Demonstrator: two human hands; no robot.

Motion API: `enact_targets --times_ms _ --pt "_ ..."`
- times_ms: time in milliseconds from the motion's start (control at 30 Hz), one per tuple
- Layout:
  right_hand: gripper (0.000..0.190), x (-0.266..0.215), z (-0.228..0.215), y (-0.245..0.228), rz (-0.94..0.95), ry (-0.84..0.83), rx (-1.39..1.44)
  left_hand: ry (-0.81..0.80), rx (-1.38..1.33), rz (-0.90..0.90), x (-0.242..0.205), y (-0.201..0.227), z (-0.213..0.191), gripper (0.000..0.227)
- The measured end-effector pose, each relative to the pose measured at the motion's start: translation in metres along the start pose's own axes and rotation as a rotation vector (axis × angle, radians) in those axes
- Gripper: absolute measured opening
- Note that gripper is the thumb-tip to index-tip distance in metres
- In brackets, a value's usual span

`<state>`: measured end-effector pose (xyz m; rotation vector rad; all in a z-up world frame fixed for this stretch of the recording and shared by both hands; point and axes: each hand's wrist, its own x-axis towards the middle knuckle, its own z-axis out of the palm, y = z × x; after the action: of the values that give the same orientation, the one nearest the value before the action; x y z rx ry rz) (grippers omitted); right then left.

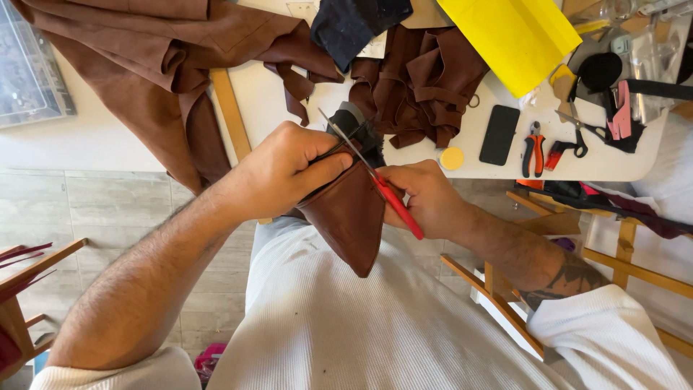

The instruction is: The person cuts leather components with scissors and assembles a leather waist bag, including the fine manipulation of installing a zipper slider.

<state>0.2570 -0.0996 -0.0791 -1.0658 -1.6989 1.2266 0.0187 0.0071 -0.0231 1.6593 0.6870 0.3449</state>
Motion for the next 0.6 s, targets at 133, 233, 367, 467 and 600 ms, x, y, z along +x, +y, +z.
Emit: enact_targets --times_ms 133,233,367,467,600 --pt "0.034 0.01 -0.004 -0.012 0.0 -0.027 0.007 -0.024 -0.019 -0.01 0.003 -0.002 0.005 0.043" --pt "0.025 0.014 -0.006 -0.009 -0.034 -0.016 -0.048 -0.036 -0.016 0.017 0.005 -0.007 0.011 0.042" --pt "0.024 0.009 -0.001 -0.008 -0.047 0.008 -0.089 -0.054 -0.067 0.011 0.003 -0.008 0.012 0.043" --pt "0.022 0.001 0.001 -0.002 -0.069 0.019 -0.101 -0.068 -0.101 0.021 0.002 -0.007 0.014 0.044" --pt "0.019 0.01 -0.003 -0.016 -0.053 -0.01 -0.053 -0.074 -0.123 0.024 0.003 -0.012 0.013 0.043"
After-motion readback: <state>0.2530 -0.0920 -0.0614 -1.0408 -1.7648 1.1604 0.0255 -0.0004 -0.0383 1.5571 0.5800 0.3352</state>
